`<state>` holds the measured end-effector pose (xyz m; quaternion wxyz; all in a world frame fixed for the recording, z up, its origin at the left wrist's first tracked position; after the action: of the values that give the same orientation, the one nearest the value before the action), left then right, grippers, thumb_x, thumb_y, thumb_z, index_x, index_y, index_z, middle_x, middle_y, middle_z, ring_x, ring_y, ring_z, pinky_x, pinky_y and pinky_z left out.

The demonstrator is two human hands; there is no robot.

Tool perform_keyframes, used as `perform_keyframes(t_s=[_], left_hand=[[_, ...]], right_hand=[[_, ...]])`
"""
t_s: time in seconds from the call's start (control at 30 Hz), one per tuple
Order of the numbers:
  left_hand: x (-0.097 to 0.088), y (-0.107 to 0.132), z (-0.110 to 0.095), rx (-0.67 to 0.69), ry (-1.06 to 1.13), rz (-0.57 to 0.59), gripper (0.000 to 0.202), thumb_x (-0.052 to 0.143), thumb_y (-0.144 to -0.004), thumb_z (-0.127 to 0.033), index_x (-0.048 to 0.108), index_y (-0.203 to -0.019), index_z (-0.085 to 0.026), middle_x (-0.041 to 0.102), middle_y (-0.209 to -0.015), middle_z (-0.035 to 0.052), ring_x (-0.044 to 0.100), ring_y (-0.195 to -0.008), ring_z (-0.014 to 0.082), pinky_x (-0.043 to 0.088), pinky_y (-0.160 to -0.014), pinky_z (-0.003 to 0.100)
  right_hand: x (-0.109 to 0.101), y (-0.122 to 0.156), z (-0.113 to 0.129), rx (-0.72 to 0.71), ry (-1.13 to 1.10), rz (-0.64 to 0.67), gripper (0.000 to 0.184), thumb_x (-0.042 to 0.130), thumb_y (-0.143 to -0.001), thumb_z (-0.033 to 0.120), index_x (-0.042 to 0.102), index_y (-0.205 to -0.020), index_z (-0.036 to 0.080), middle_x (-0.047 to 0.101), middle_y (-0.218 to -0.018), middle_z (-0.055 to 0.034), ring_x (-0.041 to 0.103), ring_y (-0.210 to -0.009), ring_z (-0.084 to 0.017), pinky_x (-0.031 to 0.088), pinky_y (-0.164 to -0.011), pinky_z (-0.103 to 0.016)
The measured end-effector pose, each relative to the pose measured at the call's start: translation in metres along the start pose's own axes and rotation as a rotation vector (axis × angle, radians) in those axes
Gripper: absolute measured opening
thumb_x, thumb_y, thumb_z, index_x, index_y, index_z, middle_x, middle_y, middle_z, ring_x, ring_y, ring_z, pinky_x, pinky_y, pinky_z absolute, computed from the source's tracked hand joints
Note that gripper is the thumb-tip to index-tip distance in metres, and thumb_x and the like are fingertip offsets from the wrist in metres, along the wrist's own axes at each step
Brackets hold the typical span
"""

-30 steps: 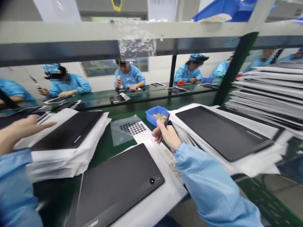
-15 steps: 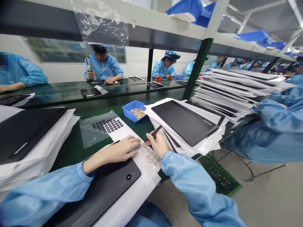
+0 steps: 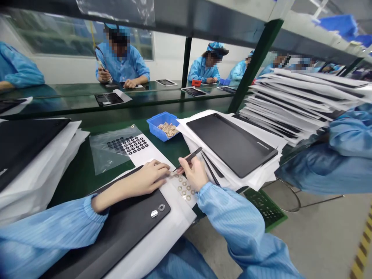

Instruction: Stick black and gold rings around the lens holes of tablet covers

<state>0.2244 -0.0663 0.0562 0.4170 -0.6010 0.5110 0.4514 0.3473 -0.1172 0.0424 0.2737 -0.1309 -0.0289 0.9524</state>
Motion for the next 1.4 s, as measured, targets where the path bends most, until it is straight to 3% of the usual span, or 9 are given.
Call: perform_keyframes(t_s=[0.17,0.27,0.37,0.47,0.6,1.2,1.4], left_hand=[[0.001,0.012,-0.001,0.008,0.03,-0.054,0.029,0.036,-0.097,-0.021,0.057,-0.116,-0.012,0.054,-0.128,0.0126,0.044,-0.12,0.0283,0.035,-0.105,0.046],[-0.008,0.046,-0.015,-0.018,0.078,-0.178,0.033,0.032,-0.099,-0.021,0.051,-0.125,-0.013,0.051,-0.133,0.0131,0.038,-0.13,0.0252,0.035,-0.11,0.043],[-0.01,0.084,-0.033,-0.043,0.175,-0.216,0.033,0.033,-0.098,-0.02,0.05,-0.126,-0.018,0.053,-0.131,0.01,0.046,-0.125,0.0206,0.044,-0.105,0.035],[-0.003,0.104,-0.055,0.038,0.121,-0.184,0.033,0.04,-0.095,-0.019,0.053,-0.125,-0.022,0.054,-0.13,0.0096,0.043,-0.128,0.0255,0.043,-0.107,0.043],[0.006,0.104,-0.062,0.083,0.039,-0.144,0.033,0.044,-0.093,-0.017,0.055,-0.125,-0.02,0.056,-0.125,0.0113,0.044,-0.127,0.0286,0.039,-0.107,0.052],[0.009,0.099,-0.061,0.073,0.022,-0.113,0.035,0.044,-0.094,-0.016,0.051,-0.128,-0.019,0.054,-0.125,0.0109,0.041,-0.126,0.0287,0.04,-0.105,0.054],[0.011,0.098,-0.061,0.052,0.011,-0.117,0.036,0.043,-0.096,-0.019,0.048,-0.131,-0.016,0.055,-0.127,0.0099,0.041,-0.125,0.0272,0.038,-0.106,0.051]], right_hand=[[0.02,0.05,0.013,0.097,-0.184,0.15,0.039,0.063,-0.079,0.055,0.048,-0.079,0.02,0.063,-0.057,0.0011,0.065,-0.05,-0.016,0.056,-0.053,-0.028],[0.03,0.072,0.001,0.18,-0.253,0.154,0.039,0.06,-0.081,0.056,0.046,-0.078,0.02,0.062,-0.055,0.0021,0.063,-0.045,-0.015,0.054,-0.046,-0.027],[0.032,0.077,-0.009,0.194,-0.268,0.115,0.039,0.059,-0.082,0.056,0.045,-0.078,0.019,0.062,-0.054,0.0015,0.062,-0.043,-0.014,0.053,-0.044,-0.025],[0.032,0.076,-0.009,0.189,-0.244,0.118,0.04,0.059,-0.081,0.056,0.046,-0.076,0.019,0.062,-0.052,0.0009,0.061,-0.042,-0.013,0.052,-0.044,-0.024],[0.031,0.076,-0.005,0.174,-0.224,0.104,0.037,0.058,-0.083,0.054,0.045,-0.077,0.02,0.061,-0.05,0.0012,0.06,-0.041,-0.013,0.052,-0.044,-0.024],[0.028,0.078,0.0,0.069,-0.112,0.086,0.027,0.052,-0.09,0.043,0.045,-0.08,0.019,0.06,-0.049,0.0022,0.06,-0.039,-0.013,0.051,-0.043,-0.024],[0.028,0.082,0.009,-0.06,-0.006,0.082,0.019,0.049,-0.094,0.033,0.046,-0.08,0.019,0.056,-0.051,0.0044,0.057,-0.04,-0.011,0.049,-0.045,-0.023]])
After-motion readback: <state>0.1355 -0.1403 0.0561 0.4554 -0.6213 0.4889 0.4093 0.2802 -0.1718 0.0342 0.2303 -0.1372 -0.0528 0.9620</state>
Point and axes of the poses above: each hand's wrist, its own y-axis away from the middle knuckle, its own x-axis out of the palm, z = x × y, the point moved 8 cm from there along -y, towards the middle knuckle
